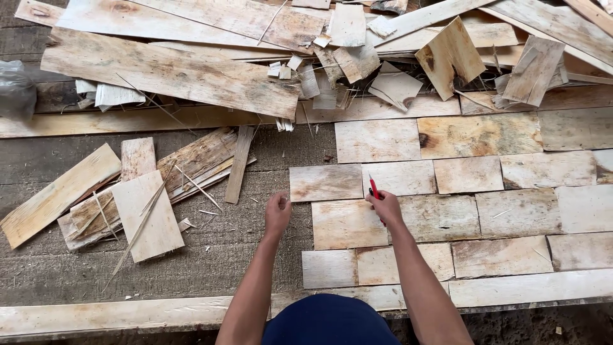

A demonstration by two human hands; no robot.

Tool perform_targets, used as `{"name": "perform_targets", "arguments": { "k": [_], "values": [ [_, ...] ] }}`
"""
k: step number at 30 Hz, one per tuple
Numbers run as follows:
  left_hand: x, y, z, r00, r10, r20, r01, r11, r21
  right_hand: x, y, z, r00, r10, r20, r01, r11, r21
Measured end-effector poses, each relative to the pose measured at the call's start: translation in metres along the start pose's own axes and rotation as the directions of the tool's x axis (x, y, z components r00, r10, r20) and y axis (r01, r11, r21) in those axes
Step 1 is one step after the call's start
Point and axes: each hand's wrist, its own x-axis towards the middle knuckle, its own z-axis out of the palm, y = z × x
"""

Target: Trimming thin wood pieces with a utility knife and arranging them into a tiled pattern on a wooden base.

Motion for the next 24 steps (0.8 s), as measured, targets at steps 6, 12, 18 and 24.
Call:
{"name": "perform_targets", "arguments": {
  "k": [6,12,18,24],
  "values": [
    [-0.088,-0.017,-0.026,0.999,-0.018,0.036,0.015,0.996,0.09,-0.023,0.046,0.023,0.993,0.034,0.112,-0.045,0.994,0.104],
    [-0.151,-0.075,-0.048,0.998,-0.027,-0.058,0.036,0.986,0.162,-0.081,0.053,0.019,0.969,0.056,0.239,-0.087,0.989,0.118],
    [-0.2,-0.12,-0.039,0.971,0.043,-0.236,0.01,0.976,0.219,-0.148,0.038,0.062,0.895,-0.038,0.444,-0.084,0.964,0.253],
    [-0.237,-0.135,-0.026,0.919,0.198,-0.342,-0.087,0.946,0.312,-0.179,0.048,0.105,0.722,0.031,0.692,0.029,0.997,-0.075]
  ]
}}
